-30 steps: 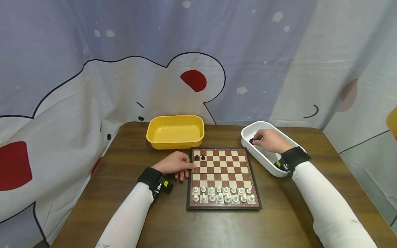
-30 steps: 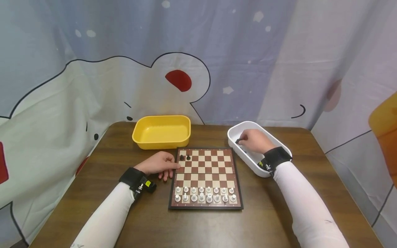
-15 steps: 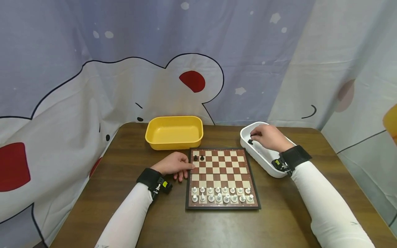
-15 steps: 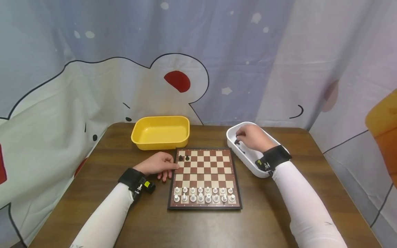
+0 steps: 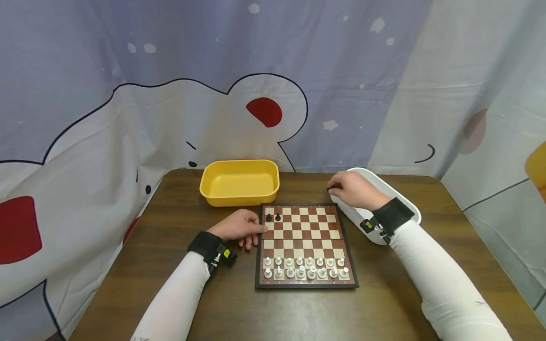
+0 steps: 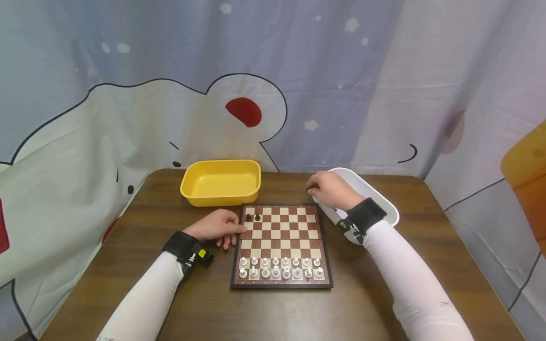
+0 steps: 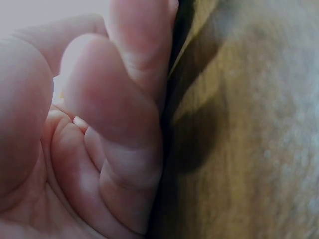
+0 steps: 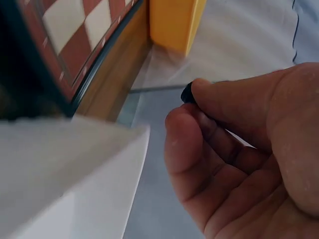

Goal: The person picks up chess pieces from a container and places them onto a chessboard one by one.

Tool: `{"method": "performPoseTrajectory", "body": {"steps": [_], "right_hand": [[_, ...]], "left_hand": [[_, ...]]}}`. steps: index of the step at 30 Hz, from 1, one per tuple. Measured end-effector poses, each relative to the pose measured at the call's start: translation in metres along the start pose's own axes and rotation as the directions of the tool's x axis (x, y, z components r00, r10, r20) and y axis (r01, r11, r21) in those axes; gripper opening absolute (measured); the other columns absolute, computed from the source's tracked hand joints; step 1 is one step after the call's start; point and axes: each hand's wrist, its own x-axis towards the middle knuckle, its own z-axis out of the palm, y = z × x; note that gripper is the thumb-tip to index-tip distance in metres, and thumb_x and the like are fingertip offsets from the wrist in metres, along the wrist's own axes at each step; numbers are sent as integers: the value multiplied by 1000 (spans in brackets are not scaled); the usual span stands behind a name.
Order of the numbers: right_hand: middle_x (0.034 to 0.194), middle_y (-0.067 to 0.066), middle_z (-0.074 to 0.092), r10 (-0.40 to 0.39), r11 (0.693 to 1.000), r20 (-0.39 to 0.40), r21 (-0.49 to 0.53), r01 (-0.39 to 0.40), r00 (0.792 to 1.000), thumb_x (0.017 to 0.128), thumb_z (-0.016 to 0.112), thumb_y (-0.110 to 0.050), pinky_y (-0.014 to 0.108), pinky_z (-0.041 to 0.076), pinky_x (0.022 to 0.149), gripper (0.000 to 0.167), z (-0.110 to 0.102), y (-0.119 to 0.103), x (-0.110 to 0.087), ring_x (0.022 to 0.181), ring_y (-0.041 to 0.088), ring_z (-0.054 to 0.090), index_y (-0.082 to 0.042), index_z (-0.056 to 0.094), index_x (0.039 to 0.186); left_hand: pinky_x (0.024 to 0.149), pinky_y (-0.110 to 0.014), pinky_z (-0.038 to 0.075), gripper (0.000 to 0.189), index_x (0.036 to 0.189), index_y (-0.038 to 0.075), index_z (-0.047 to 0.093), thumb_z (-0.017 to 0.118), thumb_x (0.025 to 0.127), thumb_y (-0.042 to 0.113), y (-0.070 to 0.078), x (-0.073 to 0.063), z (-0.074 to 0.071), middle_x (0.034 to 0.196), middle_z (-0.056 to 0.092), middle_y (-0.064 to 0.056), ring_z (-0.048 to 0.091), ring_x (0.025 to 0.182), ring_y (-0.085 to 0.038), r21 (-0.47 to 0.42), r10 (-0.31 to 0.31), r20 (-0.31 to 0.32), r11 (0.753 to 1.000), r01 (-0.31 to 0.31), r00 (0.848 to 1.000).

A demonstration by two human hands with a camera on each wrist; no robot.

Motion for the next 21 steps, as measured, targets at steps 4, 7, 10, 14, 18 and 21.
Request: {"method": "performPoseTrajectory", "body": {"steps": [4, 7, 10, 14, 18, 21], "right_hand": [[104, 6, 76, -63, 998, 11, 12, 63, 998, 104, 77, -6, 46, 59, 82, 12, 6, -15, 4, 91, 23, 72, -3, 82, 115], [105, 5, 74, -105, 994, 22, 14, 105, 994, 103, 78, -6, 44, 59, 80, 11, 12, -24, 7, 90, 21, 71, -6, 83, 113], [106, 4, 73, -131, 991, 45, 18, 131, 990, 104, 78, -6, 42, 59, 80, 10, 17, -33, 11, 89, 19, 70, -7, 83, 113], [107, 5, 73, -159, 987, 67, 19, 158, 985, 104, 78, -7, 41, 60, 80, 11, 26, -44, 16, 90, 20, 70, -6, 82, 113], [106, 5, 73, -183, 983, 83, 19, 182, 980, 103, 79, -6, 40, 60, 81, 10, 35, -55, 20, 90, 20, 70, -5, 82, 112], [104, 3, 72, -198, 980, 105, 15, 197, 975, 103, 78, -8, 38, 59, 80, 9, 44, -61, 23, 89, 17, 69, -6, 83, 110]], "left_hand": [[47, -24, 50, 36, 91, 4, 69, 78, 106, 35, 0, 1, 0, 78, 78, -13, 69, 52, -15, 1, -2, -1, 1000, 2, 1000], [47, -24, 51, 36, 91, 4, 69, 78, 106, 35, 0, 2, 0, 77, 78, -12, 69, 52, -15, 8, 2, -1, 1000, -2, 1000], [47, -24, 51, 36, 90, 4, 68, 78, 106, 36, -1, 2, -1, 77, 78, -12, 69, 52, -15, 10, 7, 0, 1000, -7, 1000], [46, -24, 51, 37, 89, 4, 68, 79, 105, 35, -1, 3, -1, 76, 78, -12, 69, 51, -15, 6, 10, 1, 1000, -10, 1000], [46, -24, 51, 37, 89, 4, 68, 79, 105, 35, -2, 3, -1, 76, 78, -13, 69, 51, -16, -2, 13, 1, 1000, -13, 1000], [46, -24, 51, 36, 89, 4, 68, 78, 106, 35, -2, 3, -1, 77, 78, -13, 69, 51, -16, -2, 15, 1, 1000, -15, 1000]]}}
